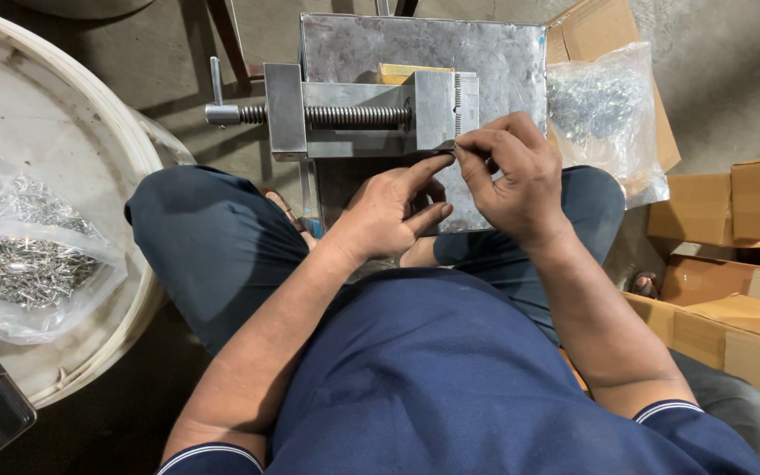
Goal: The person sits on the floor and uses a bench vise to assemble small metal parts. They pick up metal pieces from a plastic bag and the vise, insert them into the vise jaws, and tighten the screw to secure them. The person repeats this process with multiple metal pieces.
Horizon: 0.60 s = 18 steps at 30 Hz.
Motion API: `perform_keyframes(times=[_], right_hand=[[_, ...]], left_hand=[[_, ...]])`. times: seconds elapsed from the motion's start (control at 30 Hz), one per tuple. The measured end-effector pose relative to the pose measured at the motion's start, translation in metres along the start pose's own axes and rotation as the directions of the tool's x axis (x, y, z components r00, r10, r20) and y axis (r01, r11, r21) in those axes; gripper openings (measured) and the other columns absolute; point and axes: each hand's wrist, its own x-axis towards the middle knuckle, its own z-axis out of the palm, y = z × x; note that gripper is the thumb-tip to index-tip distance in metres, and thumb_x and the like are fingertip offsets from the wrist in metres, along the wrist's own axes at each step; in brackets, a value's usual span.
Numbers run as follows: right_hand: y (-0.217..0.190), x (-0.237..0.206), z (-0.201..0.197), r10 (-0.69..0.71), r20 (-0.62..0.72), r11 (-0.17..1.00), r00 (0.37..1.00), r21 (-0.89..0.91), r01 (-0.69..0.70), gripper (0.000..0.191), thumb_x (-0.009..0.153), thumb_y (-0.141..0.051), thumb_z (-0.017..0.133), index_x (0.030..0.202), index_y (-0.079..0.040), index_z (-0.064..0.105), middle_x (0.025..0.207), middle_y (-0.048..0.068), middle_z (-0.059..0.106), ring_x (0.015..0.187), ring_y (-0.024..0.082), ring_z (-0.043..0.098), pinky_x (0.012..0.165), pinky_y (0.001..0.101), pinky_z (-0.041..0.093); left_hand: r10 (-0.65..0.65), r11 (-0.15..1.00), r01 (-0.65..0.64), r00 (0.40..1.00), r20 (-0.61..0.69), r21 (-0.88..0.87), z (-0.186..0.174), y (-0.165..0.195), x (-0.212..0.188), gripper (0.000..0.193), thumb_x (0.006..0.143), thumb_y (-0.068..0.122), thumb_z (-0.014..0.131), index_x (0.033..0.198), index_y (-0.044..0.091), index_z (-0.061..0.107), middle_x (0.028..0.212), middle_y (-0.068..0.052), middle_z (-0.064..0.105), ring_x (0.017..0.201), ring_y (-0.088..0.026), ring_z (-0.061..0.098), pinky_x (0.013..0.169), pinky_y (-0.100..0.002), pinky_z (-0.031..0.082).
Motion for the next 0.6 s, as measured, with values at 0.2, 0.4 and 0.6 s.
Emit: perform_keyframes(times=[0.2, 0.4, 0.6], right_hand=[[-0.001, -0.004, 0.004, 0.012, -0.034, 1.0, 0.999, 0.013, -0.011, 0.022, 0.098, -0.002, 0.078, 0.119, -0.004, 0.07, 0.103, 0.009, 0.064, 0.083, 0.017, 0.07, 0.072, 0.0286, 0.058], [-0.001, -0.008, 0.007, 0.046, -0.063, 0.996, 0.997, 0.079, -0.041, 0.028, 0.097, -0.003, 0.079, 0.123, -0.003, 0.068, 0.104, 0.01, 0.063, 0.085, 0.017, 0.07, 0.074, 0.0286, 0.058], [0.029, -0.028, -0.002, 0.12, -0.182, 0.989, 0.976, 0.113, -0.101, 0.021, 0.098, -0.001, 0.077, 0.118, -0.001, 0.069, 0.095, 0.007, 0.062, 0.079, 0.015, 0.062, 0.073, 0.0266, 0.053]], left_hand=[[0.021, 0.999, -0.02, 1.0, -0.024, 0.039, 0.001, -0.003, 0.0, 0.058, 0.092, 0.022, 0.076, 0.144, 0.008, 0.055, 0.1, -0.008, 0.074, 0.082, -0.02, 0.072, 0.076, -0.034, 0.058], [0.008, 1.0, -0.007, 0.999, -0.048, 0.02, 0.003, -0.002, -0.002, 0.054, 0.09, 0.021, 0.075, 0.139, 0.005, 0.058, 0.101, -0.011, 0.074, 0.087, -0.025, 0.073, 0.079, -0.036, 0.057], [0.151, 0.98, -0.133, 0.982, -0.112, 0.151, 0.007, -0.002, 0.001, 0.051, 0.09, 0.019, 0.078, 0.135, 0.002, 0.06, 0.101, -0.015, 0.073, 0.091, -0.03, 0.071, 0.081, -0.037, 0.056]])
